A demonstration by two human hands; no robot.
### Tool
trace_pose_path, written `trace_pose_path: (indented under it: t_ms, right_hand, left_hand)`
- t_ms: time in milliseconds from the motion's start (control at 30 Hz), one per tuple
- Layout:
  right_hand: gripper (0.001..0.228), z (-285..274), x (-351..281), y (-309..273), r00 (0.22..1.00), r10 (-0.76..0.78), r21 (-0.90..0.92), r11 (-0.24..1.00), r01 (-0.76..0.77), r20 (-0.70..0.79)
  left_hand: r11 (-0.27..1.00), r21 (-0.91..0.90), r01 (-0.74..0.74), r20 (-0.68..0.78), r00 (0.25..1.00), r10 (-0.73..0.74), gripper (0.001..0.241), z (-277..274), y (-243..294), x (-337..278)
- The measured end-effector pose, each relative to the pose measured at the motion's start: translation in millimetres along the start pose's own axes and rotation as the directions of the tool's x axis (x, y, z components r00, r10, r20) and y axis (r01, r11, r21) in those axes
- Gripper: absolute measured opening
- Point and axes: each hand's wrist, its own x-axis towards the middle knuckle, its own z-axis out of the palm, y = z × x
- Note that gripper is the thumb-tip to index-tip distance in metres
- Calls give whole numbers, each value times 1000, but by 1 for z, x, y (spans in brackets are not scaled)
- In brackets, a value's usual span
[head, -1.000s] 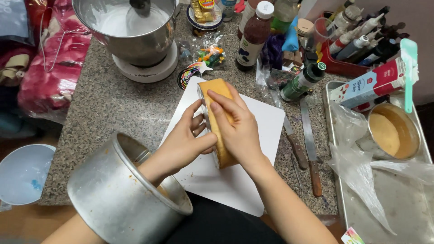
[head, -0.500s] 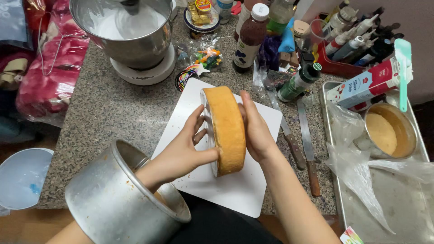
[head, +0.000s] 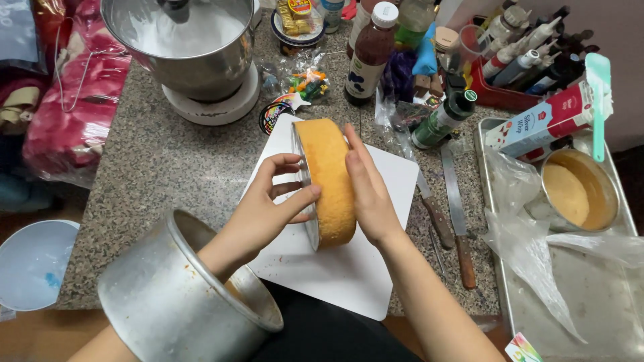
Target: Preparing a cake by mixing ingredients and removing it from the mold.
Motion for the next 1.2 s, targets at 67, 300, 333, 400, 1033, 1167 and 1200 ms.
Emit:
trace_pose_path:
  t_ms: [67,300,333,400,1033,1167,1200]
  right_hand:
    - [67,5,4,-9,998,-47,-58,997,45,-34]
    - [38,26,6,-22,975,-156,-316,943,101,-155]
    - [35,29,6,-23,971,-180,-356,927,114,-157]
    - [33,33,4,-26,967,-201,-396,910,126,-155]
    - [75,-2,3,11,910,413,348,860,-373,-45]
    - [84,3,-6,2,937,331,305,886,-349,112]
    - [84,2,-7,3,937,330,305,886,-349,112]
  left_hand:
    - [999,37,24,-62,998,-22,75,2,-1,4]
    - [998,55,26,-29,999,-24,86,9,-11,9]
    - [996,79,39,-54,998,-35,88,10,-8,9]
    - [993,101,55,-83,995,-46,91,12,0,5]
    - [975,205,89,113,987,-114,118,-2,-6,-6]
    - [972,225,-65,217,976,15,115,0,2,-14]
    - [972,226,-66,216,976,16,115,-2,4,-14]
